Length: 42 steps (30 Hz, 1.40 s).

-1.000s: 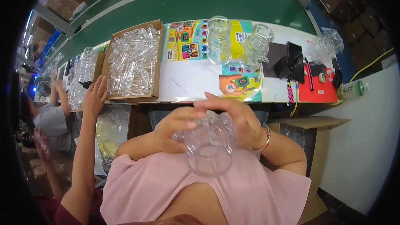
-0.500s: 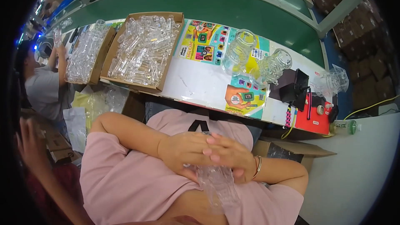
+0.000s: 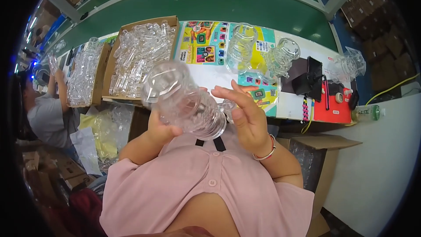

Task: Inspecting and cleaning transparent plastic mugs using an air blower at an assembly line.

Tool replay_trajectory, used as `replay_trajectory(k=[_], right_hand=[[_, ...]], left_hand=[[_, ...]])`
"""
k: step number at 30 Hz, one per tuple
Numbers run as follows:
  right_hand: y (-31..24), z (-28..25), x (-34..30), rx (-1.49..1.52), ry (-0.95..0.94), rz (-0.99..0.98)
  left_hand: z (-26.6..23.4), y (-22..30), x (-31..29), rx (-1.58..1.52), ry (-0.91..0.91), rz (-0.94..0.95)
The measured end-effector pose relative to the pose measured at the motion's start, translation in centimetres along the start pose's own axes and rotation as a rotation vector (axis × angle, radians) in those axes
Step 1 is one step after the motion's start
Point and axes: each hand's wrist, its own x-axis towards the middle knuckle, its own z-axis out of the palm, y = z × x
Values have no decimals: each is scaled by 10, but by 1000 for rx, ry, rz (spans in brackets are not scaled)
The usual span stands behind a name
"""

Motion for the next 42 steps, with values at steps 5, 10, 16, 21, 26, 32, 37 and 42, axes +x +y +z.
replay_trajectory(k=[5, 10, 16, 21, 26, 32, 37, 42], right_hand=[[4, 3, 5, -66, -29, -97], [14, 7, 8, -99, -60, -160], [47, 24, 1, 104, -100, 205], [66, 40, 8, 174, 39, 457], [79, 36, 10, 508, -30, 373], [94, 28, -13, 47, -56, 292], [102, 32, -28, -381, 23, 81], [96, 36, -25, -479, -72, 40]], left_hand=[[4, 4, 0, 276, -38, 33], [-4, 2, 7, 87, -33, 252], [-9, -7, 11, 177, 194, 271], [-17, -28, 3, 10, 230, -71], [-39, -1, 42, -244, 276, -242], [-124, 22, 190, -130, 236, -145], [-185, 1, 291, -17, 396, -12], [-212, 4, 305, 1236, 468, -103]])
